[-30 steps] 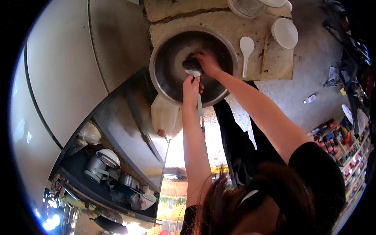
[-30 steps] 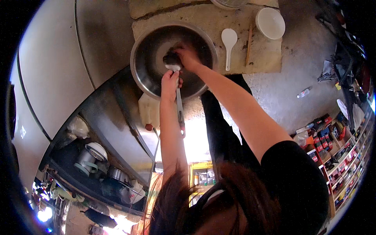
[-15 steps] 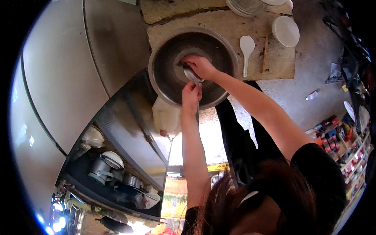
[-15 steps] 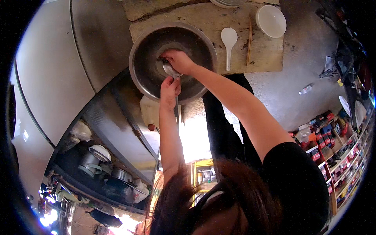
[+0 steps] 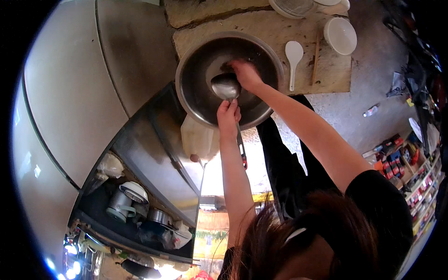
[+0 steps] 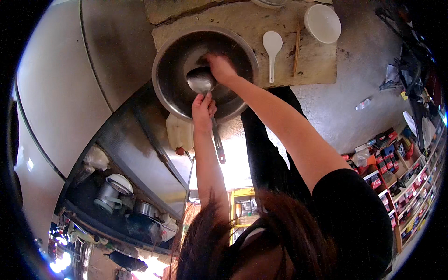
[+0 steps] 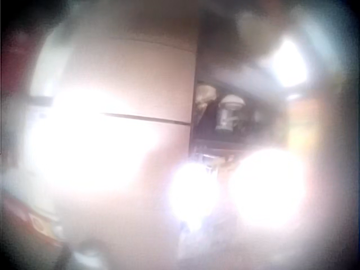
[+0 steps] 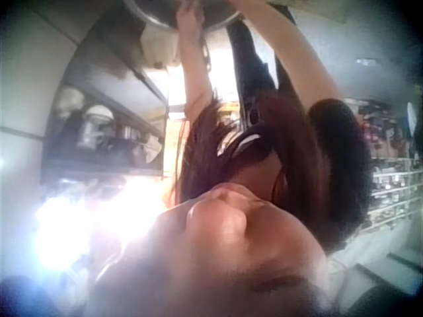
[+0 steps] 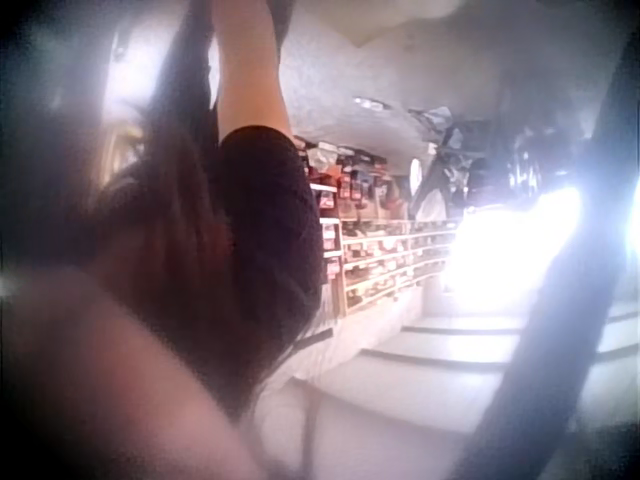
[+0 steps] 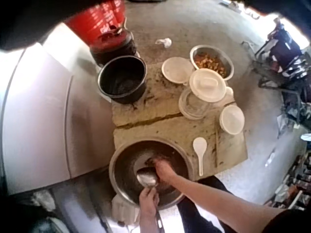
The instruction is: The person washes hands at an outdoor sink, then moves to a kitchen counter to wipe the surface with a cloth. They handle a plastic bag of food items, wash them at the sink, and return to the counter to arrange bowls and a pot containing mixed vegetables.
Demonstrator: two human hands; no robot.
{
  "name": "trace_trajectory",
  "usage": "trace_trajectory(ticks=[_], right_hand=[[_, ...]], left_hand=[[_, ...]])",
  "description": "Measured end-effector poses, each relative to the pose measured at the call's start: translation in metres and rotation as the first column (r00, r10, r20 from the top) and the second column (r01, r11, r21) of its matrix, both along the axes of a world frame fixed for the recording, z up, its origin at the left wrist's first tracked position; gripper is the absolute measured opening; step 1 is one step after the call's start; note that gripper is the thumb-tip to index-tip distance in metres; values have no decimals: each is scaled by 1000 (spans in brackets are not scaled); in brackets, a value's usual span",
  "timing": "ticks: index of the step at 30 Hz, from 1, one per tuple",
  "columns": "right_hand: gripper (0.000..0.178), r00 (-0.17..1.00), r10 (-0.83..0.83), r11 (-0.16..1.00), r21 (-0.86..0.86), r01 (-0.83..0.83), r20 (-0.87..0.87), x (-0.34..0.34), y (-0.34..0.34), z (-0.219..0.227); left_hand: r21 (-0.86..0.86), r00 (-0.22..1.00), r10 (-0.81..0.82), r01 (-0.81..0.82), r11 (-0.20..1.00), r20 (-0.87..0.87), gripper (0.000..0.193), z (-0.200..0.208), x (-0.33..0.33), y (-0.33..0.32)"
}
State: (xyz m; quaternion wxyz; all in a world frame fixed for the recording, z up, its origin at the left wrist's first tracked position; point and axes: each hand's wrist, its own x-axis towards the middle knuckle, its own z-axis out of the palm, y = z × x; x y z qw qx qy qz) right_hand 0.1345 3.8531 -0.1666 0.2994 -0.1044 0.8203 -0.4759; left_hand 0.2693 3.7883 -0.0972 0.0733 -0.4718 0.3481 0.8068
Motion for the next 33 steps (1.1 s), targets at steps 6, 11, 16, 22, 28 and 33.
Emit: trace_trajectory(ticks=[6, 11, 16, 22, 28, 33], right_hand=[[18, 989, -27, 975, -214, 58, 146, 30, 5, 9], [17, 936, 38, 979, -173, -105, -351, 48, 9, 64], [16, 996, -75, 977, -196, 81, 38, 22, 3, 46], [18, 985, -68, 961, -275, 22, -159, 58, 6, 74], [18, 992, -113, 966, -242, 96, -56, 38, 5, 44], [17, 981, -117, 956, -287, 68, -158, 42, 0, 63]], left_hand=[[89, 988, 99, -110, 990, 120, 17, -9, -15, -4], [46, 973, 189, -196, 979, 131, 15, 9, -23, -4], [107, 985, 165, -169, 980, 46, 17, 12, -13, 5], [43, 937, 318, -327, 944, 141, 21, 22, -21, 9], [90, 956, 246, -262, 961, 159, 21, 18, -15, 8], [119, 954, 272, -286, 951, 125, 17, 27, -10, 9]])
